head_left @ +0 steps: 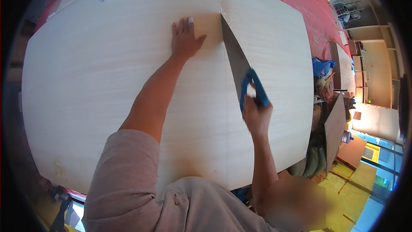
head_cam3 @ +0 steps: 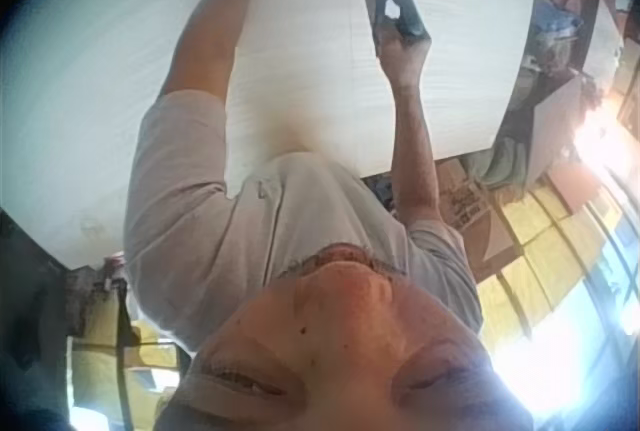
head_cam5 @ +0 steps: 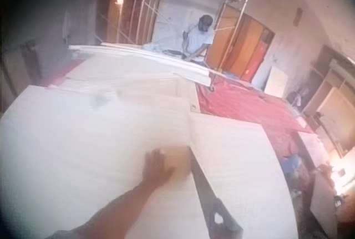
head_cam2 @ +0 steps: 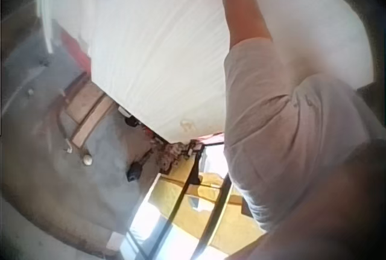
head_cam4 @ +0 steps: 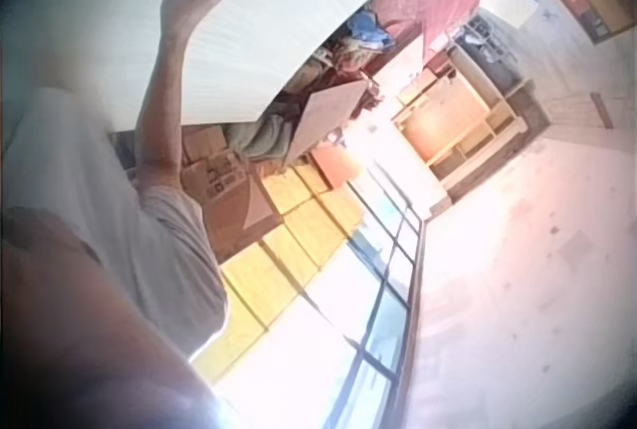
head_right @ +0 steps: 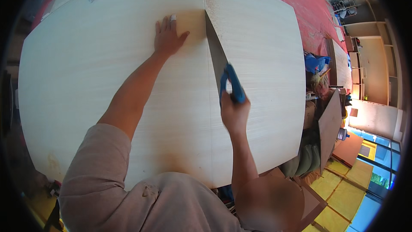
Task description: The person saws a large wooden board using a hand saw, repeatedly moving the saw back and forth along a marked line, and later lifts and repositions the board.
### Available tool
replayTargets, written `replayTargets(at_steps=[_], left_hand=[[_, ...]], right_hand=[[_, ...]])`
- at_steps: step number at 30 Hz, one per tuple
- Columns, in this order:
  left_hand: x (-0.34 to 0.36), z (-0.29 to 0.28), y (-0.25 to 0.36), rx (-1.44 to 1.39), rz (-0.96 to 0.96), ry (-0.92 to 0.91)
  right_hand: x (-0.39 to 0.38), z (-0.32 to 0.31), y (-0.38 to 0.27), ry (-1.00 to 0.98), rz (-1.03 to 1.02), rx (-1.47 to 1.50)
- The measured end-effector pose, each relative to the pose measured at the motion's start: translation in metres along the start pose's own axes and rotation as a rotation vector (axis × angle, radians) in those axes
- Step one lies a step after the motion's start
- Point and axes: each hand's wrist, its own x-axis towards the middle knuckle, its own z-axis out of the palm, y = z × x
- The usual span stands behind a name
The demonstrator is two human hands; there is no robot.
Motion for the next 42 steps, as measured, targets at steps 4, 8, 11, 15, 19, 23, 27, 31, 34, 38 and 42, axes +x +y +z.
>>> replayTargets(at_steps=[4, 8, 11, 15, 19, 23, 27, 31, 34, 38, 42], left_hand=[[-0.002, 0.008, 0.021, -0.042, 0.032, 0.031], [-0.007, 0.012, 0.008, 0.008, 0.068, 0.153], [-0.013, 0.009, 0.015, -0.019, 0.077, 0.130], [-0.005, 0.008, 0.035, 0.010, 0.104, 0.116], [0.001, 0.003, 0.012, 0.000, 0.031, 0.093], [-0.002, -0.012, 0.004, -0.025, 0.006, -0.018], [-0.006, -0.034, -0.001, -0.181, 0.066, -0.217], [-0.047, -0.063, -0.071, -0.073, 0.229, -0.228], [-0.076, -0.087, -0.121, 0.058, 0.230, -0.131], [-0.061, -0.076, -0.068, -0.080, 0.203, -0.138], [-0.062, -0.084, -0.073, -0.010, 0.191, -0.190]], right_hand=[[-0.141, -0.062, -0.024, 0.171, 0.199, -0.026], [-0.107, -0.042, -0.011, 0.136, 0.170, -0.035], [0.057, 0.030, 0.040, 0.064, -0.032, -0.013], [0.175, 0.063, 0.037, 0.054, -0.090, 0.063], [0.139, 0.058, 0.000, -0.021, -0.046, 0.047], [-0.011, -0.003, 0.000, 0.012, 0.026, 0.005], [-0.130, -0.061, -0.008, 0.153, 0.123, -0.045], [-0.136, -0.054, -0.017, 0.167, 0.161, -0.046], [-0.044, 0.005, 0.015, 0.106, 0.007, -0.052], [0.132, 0.056, 0.046, 0.215, -0.157, -0.039], [0.149, 0.047, 0.049, 0.111, -0.065, 0.012]])
